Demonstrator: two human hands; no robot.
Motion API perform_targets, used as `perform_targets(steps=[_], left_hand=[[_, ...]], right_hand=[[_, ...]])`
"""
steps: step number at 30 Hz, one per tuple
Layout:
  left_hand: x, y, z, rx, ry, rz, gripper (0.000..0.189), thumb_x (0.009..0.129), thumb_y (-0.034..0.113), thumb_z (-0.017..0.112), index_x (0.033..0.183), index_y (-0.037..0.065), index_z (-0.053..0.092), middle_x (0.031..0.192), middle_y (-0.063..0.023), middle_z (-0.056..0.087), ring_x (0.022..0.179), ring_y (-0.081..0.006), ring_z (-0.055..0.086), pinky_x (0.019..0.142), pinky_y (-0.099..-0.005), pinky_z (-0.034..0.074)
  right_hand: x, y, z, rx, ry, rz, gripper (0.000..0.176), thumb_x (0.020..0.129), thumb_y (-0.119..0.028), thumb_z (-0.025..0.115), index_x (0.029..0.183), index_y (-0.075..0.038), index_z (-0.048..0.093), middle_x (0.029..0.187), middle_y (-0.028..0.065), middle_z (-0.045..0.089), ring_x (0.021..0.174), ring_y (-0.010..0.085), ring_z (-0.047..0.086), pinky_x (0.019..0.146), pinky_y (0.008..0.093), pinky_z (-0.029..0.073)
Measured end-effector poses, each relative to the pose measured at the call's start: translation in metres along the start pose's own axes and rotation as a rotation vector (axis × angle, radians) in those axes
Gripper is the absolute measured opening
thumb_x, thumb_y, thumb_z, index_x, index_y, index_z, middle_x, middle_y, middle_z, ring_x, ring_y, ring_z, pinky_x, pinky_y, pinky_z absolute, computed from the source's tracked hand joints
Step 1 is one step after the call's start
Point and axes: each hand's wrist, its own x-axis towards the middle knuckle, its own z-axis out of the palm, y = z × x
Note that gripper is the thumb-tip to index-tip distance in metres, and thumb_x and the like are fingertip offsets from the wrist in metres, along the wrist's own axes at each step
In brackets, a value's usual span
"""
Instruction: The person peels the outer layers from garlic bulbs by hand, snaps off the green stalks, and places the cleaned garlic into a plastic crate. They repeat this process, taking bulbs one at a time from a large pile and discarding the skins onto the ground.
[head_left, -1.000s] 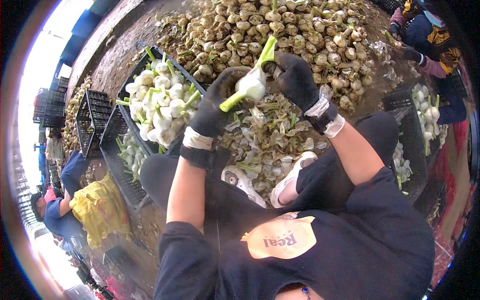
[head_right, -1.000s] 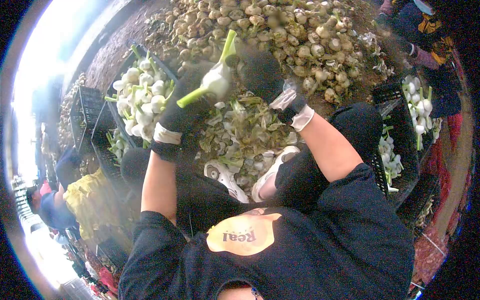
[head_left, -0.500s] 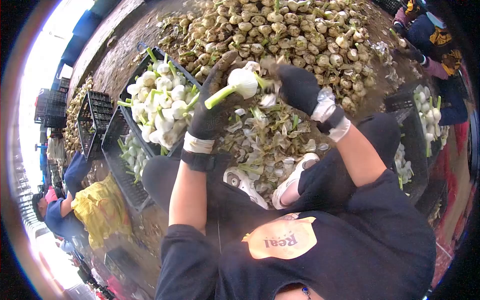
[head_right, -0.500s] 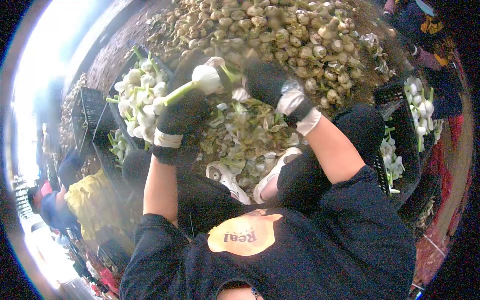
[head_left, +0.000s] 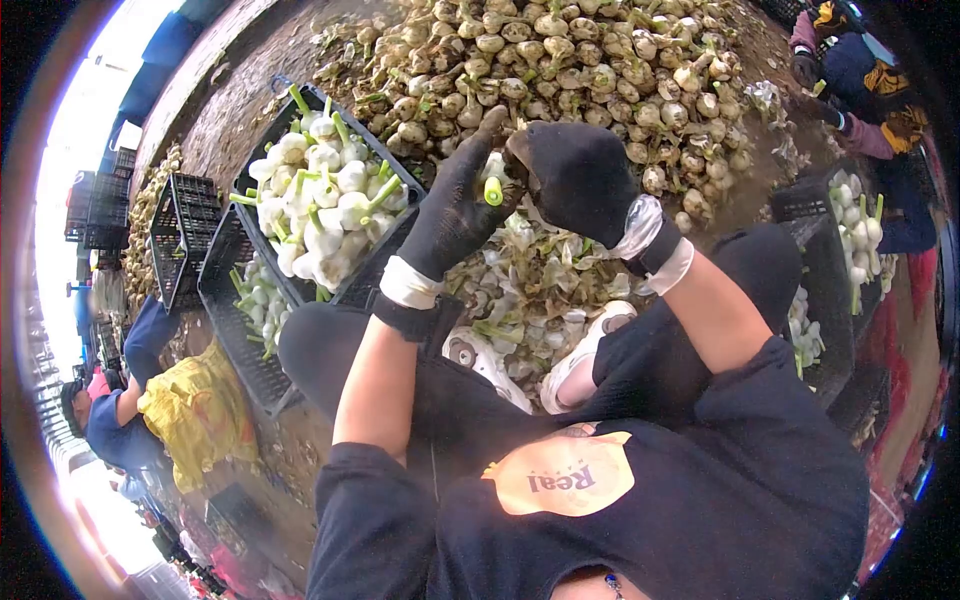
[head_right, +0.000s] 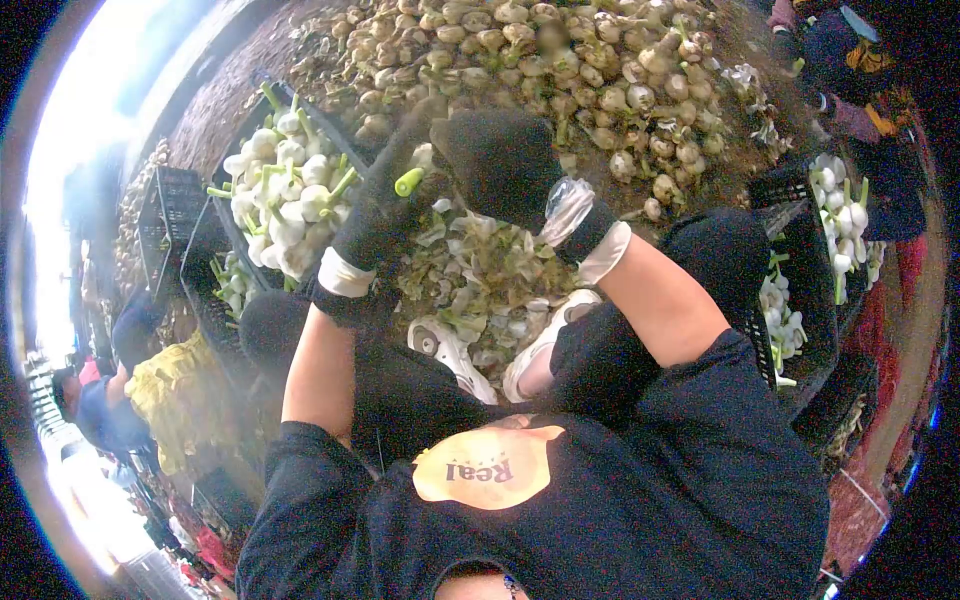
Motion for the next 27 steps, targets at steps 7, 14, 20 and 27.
perform_targets(steps=[7,14,20,27], left_hand=[[-0.009,-0.013,-0.029,0.333,-0.262,-0.108,0.055,0.094,0.013,0.058,0.145,0.004,0.042,0.137,-0.0175,0.055,0.125,-0.0232,0.054,0.1,-0.032,0.046],[0.001,0.018,-0.044,0.38,0.336,-0.04,0.044,0.1,0.01,0.041,0.142,-0.001,0.042,0.14,-0.0194,0.053,0.124,-0.0262,0.056,0.103,-0.0356,0.047],[-0.01,-0.046,-0.039,-1.009,0.507,-0.273,0.034,0.099,0.024,0.053,0.129,0.009,0.058,0.115,-0.0132,0.064,0.101,-0.0291,0.064,0.084,-0.0436,0.057],[-0.016,-0.053,-0.11,-1.36,1.024,-0.248,0.044,0.098,0.027,0.059,0.132,0.001,0.048,0.112,-0.0174,0.065,0.101,-0.0282,0.064,0.091,-0.0385,0.053]], right_hand=[[-0.007,0.01,0.007,0.061,-0.123,0.216,0.011,0.075,-0.013,0.066,0.085,-0.008,0.063,0.074,0.0151,0.064,0.065,0.0358,0.065,0.059,0.0434,0.052],[-0.061,-0.016,0.05,0.205,-0.716,0.025,0.027,0.072,-0.009,0.067,0.098,-0.012,0.066,0.083,0.0159,0.065,0.08,0.0347,0.067,0.066,0.0416,0.054],[-0.037,0.0,0.059,0.422,-0.289,0.167,0.028,0.08,-0.008,0.065,0.107,-0.012,0.07,0.099,0.0156,0.069,0.093,0.0355,0.067,0.076,0.0407,0.053],[-0.056,0.001,0.101,0.336,-0.59,0.13,0.046,0.082,-0.005,0.052,0.122,-0.019,0.067,0.092,0.0233,0.066,0.086,0.0408,0.065,0.076,0.047,0.053]])
